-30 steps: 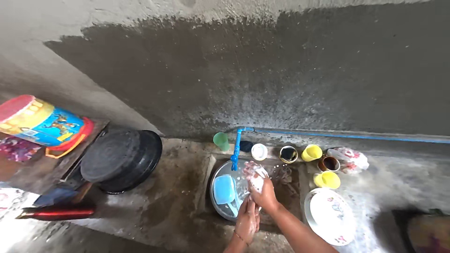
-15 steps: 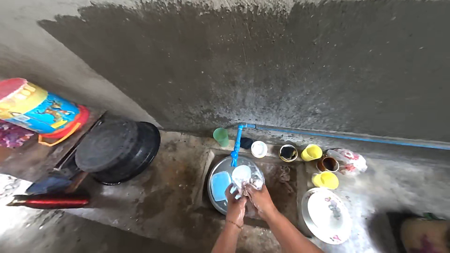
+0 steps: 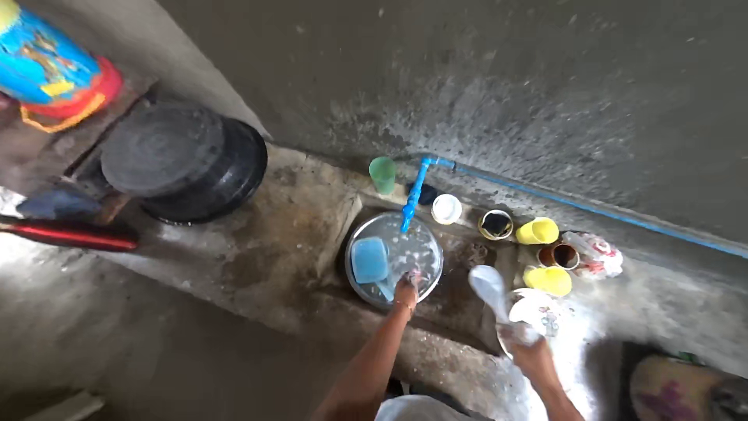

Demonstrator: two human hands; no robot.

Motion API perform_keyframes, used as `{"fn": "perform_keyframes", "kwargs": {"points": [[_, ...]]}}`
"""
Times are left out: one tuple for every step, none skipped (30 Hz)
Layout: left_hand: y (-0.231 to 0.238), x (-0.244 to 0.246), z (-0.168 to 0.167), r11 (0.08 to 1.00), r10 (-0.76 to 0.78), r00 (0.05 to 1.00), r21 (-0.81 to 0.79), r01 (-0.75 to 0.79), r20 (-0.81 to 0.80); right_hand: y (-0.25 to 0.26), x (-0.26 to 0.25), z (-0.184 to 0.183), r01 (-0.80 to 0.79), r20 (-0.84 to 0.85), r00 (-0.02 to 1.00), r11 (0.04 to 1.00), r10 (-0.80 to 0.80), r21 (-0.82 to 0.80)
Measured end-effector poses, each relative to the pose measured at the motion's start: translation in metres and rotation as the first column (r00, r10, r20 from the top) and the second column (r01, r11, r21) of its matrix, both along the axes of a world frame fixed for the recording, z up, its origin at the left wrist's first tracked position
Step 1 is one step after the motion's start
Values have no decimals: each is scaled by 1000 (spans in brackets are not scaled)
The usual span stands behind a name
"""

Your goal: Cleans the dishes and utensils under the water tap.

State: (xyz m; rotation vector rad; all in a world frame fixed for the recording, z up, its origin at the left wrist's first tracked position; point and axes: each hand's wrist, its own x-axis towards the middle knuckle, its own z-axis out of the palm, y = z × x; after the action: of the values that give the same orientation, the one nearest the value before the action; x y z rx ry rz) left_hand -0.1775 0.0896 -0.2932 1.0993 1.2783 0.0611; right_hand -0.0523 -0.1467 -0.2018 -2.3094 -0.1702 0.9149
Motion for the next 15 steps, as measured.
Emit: {"fn": "perform_keyframes", "kwargs": {"points": [[2, -11, -20, 998, -33, 994, 58, 39, -100, -26, 12, 0, 81, 63, 995, 994, -77, -76], [7, -21, -37, 993, -28, 978, 107, 52, -207, -48, 22, 2, 152, 106, 985, 981, -139, -124], [11, -31, -50, 990, -12, 953, 133, 55, -304, -68, 29, 7, 196, 104, 978, 967, -181, -165], [15, -40, -60, 987, -9, 921, 143, 70, -391, -88, 35, 8, 205, 78, 978, 958, -193, -199], [20, -47, -67, 988, -19, 889, 127, 86, -458, -105, 40, 7, 186, 33, 983, 953, -183, -238], [25, -51, -73, 990, -20, 871, 112, 86, -491, -115, 46, 6, 151, -45, 984, 942, -172, -300], [29, -53, -81, 993, 4, 869, 103, 54, -495, -119, 52, 2, 105, -120, 980, 925, -158, -364], [34, -52, -88, 997, 53, 888, 81, -18, -457, -118, 56, -5, 62, -172, 975, 913, -142, -402], [38, -51, -94, 992, 127, 907, 33, -124, -402, -116, 60, -14, 26, -196, 973, 907, -119, -421], [42, -48, -100, 966, 227, 912, -43, -256, -342, -112, 63, -23, -9, -205, 975, 898, -90, -439], [45, -45, -107, 917, 328, 895, -125, -378, -302, -109, 66, -28, -49, -195, 980, 884, -48, -465], [49, -41, -114, 870, 389, 875, -197, -452, -290, -104, 71, -30, -104, -164, 986, 857, 24, -504], [55, -37, -120, 838, 410, 864, -254, -484, -294, -97, 76, -27, -170, -125, 985, 803, 120, -571], [59, -34, -125, 833, 393, 867, -281, -477, -306, -88, 81, -19, -209, -92, 976, 743, 196, -636], [61, -30, -128, 861, 347, 878, -259, -438, -329, -77, 86, -7, -223, -60, 966, 696, 251, -682]]}}
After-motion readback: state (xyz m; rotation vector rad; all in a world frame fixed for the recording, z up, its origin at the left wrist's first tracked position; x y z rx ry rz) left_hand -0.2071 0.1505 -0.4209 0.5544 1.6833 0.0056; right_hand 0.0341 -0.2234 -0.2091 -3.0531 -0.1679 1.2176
